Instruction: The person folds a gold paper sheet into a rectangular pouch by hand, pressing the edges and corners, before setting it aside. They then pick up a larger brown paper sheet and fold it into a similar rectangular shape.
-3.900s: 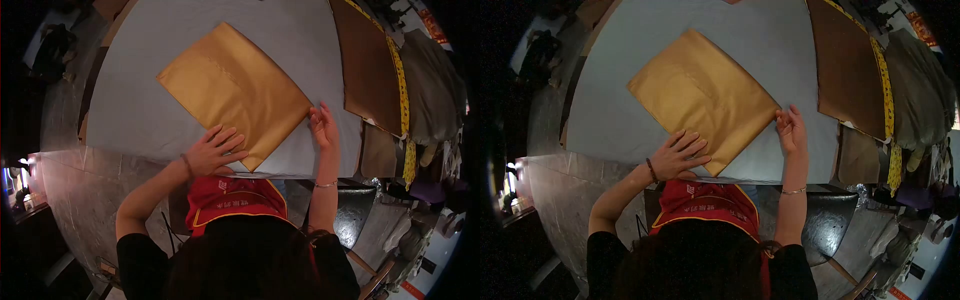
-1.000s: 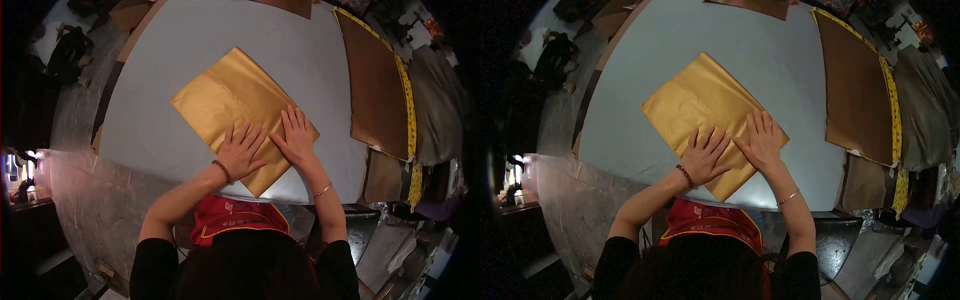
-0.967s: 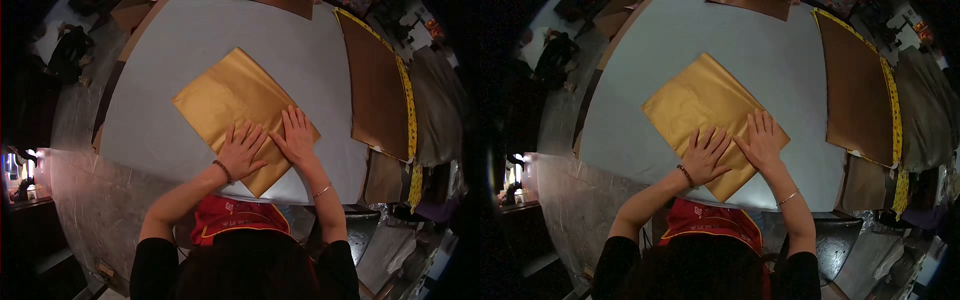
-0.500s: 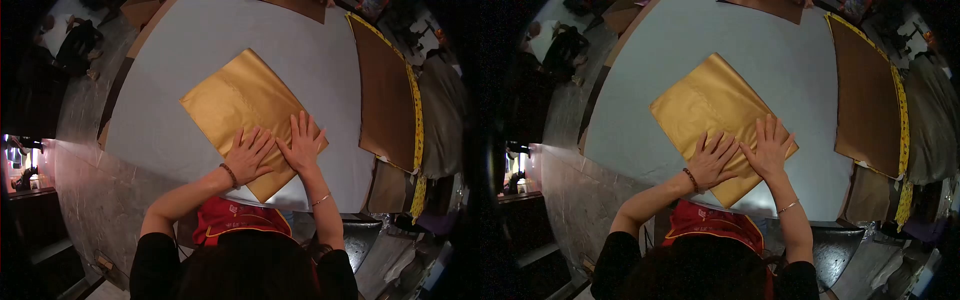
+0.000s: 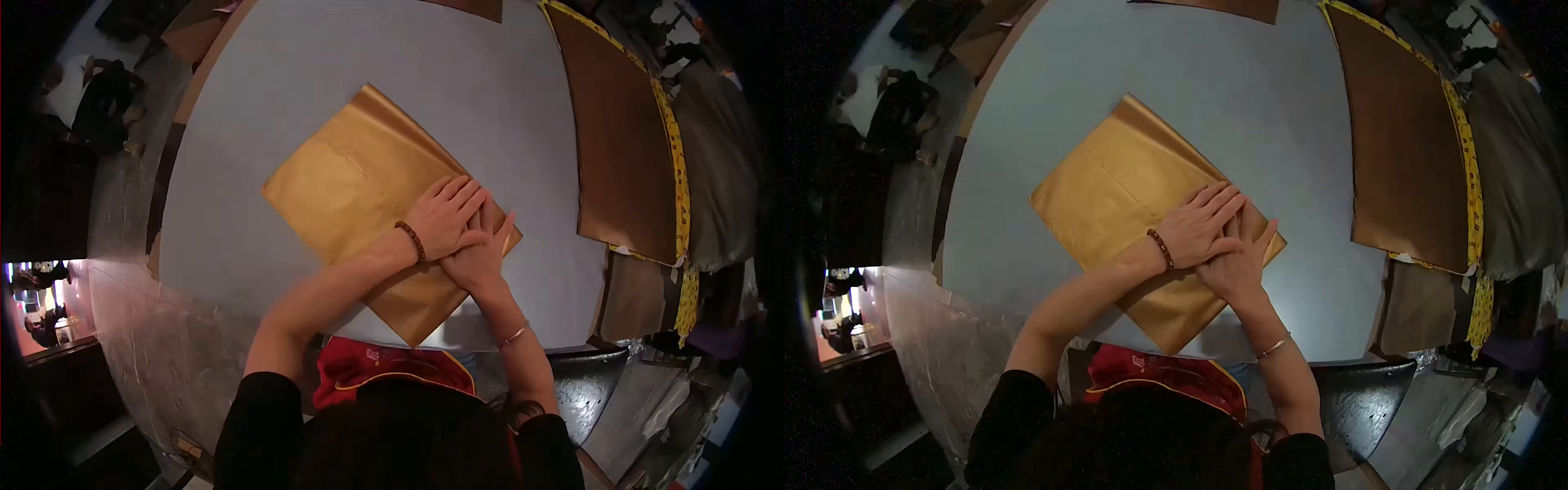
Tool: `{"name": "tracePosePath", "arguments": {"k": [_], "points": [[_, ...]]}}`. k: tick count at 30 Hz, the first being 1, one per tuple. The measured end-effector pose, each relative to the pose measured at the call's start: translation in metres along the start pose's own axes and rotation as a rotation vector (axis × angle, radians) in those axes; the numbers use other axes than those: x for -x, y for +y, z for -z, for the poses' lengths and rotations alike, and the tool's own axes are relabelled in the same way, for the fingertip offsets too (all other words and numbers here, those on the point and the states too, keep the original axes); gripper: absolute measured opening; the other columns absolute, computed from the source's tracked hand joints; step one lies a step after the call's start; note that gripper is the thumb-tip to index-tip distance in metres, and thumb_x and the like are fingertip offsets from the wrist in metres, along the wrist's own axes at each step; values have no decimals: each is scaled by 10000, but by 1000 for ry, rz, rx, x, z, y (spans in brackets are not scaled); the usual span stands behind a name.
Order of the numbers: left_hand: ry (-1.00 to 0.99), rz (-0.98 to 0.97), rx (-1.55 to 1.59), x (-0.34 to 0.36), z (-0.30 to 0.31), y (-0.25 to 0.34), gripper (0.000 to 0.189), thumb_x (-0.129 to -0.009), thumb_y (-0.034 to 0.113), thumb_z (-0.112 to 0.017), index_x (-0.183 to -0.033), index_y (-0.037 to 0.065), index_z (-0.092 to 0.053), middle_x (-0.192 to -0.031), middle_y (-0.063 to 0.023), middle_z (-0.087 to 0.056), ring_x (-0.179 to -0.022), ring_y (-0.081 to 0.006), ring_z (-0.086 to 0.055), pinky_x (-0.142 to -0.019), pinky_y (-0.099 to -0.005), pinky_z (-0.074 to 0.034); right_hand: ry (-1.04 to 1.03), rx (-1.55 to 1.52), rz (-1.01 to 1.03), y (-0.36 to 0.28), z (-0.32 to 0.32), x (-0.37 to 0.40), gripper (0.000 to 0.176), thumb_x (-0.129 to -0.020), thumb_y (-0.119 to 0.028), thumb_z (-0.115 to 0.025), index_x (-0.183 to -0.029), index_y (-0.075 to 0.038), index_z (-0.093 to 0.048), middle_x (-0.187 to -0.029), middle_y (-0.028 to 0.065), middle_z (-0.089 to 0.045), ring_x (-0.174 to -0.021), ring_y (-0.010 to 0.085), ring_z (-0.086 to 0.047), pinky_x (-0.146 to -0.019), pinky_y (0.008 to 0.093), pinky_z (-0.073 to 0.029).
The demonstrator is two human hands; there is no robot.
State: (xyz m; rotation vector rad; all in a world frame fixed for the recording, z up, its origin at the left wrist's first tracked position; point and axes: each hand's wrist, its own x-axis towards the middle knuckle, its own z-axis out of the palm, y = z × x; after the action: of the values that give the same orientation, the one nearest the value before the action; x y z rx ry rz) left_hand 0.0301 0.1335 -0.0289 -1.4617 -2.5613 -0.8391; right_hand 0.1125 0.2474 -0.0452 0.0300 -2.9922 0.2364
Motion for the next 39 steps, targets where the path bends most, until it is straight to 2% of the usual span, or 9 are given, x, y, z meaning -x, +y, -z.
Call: {"name": "tracePosePath", "arguments": {"k": [6, 8, 20, 25, 29, 32, 35, 36, 39], "points": [[-21, -21, -61, -3, 1, -8, 681, -896, 524, -516, -1338, 10, -460, -1374, -154, -471, -1309, -312, -398, -1113, -442, -279, -105, 18, -29, -7, 15, -4, 813, -829, -563, -532, -1488, -140, -311, -1566, 101, -217, -1447, 345, -152, -1014, 736, -88], [98, -9, -148, -5, -2, -14, 674, -853, 534, -550, -1262, 0, -513, -1306, -131, -509, -1276, -287, -413, -1096, -449, -285, -88, -11, -67, -8, 16, -6, 835, -810, -596, -532, -1470, -122, -340, -1551, 108, -241, -1449, 338, -129, -1032, 699, -102], [-50, 52, -343, -10, 28, -82, 637, -934, 523, -458, -1398, 87, -441, -1466, -84, -413, -1382, -231, -334, -1142, -441, -210, 30, -50, 14, -3, 8, -2, 801, -797, -639, -559, -1366, -82, -469, -1510, 169, -311, -1420, 387, -208, -1002, 751, -108], [-85, 172, -464, -16, 48, -144, 647, -945, 582, -366, -1439, 165, -392, -1513, -70, -344, -1418, -240, -261, -1145, -516, -146, 49, -48, 17, -3, 9, -3, 800, -793, -631, -569, -1372, -89, -466, -1504, 169, -323, -1416, 379, -223, -1004, 750, -116], [-179, 423, -526, -18, 77, -186, 585, -949, 620, -302, -1475, 364, -301, -1576, -51, -198, -1453, -279, -160, -1146, -564, -89, 29, -68, 2, -5, 13, -3, 796, -788, -619, -581, -1373, -91, -466, -1506, 168, -322, -1409, 377, -237, -1003, 750, -118], [-274, 571, -571, -22, 95, -197, 576, -951, 621, -290, -1476, 381, -292, -1582, -56, -179, -1457, -299, -138, -1135, -592, -84, 11, -63, -4, -5, 14, -3, 798, -785, -613, -587, -1375, -89, -465, -1513, 163, -310, -1411, 374, -230, -1008, 748, -112], [-253, 505, -717, -29, 95, -168, 557, -936, 586, -355, -1431, 332, -373, -1570, -88, -195, -1451, -316, -148, -1117, -620, -105, 2, -59, -2, -5, 13, -3, 810, -785, -618, -583, -1384, -87, -454, -1524, 161, -288, -1416, 376, -215, -1016, 744, -101], [-153, 382, -667, -26, 84, -151, 596, -928, 559, -394, -1419, 221, -391, -1543, -109, -257, -1432, -312, -206, -1111, -625, -128, 6, -62, 3, -5, 13, -4, 810, -785, -618, -583, -1384, -87, -454, -1524, 161, -288, -1416, 376, -215, -1016, 744, -101], [-169, 105, -382, -8, 46, -69, 689, -947, 582, -372, -1441, 101, -364, -1521, -125, -306, -1410, -305, -263, -1147, -521, -152, 4, -35, 19, -6, 12, -4, 823, -790, -621, -573, -1396, -83, -433, -1530, 160, -275, -1421, 378, -200, -1026, 734, -88]]}}
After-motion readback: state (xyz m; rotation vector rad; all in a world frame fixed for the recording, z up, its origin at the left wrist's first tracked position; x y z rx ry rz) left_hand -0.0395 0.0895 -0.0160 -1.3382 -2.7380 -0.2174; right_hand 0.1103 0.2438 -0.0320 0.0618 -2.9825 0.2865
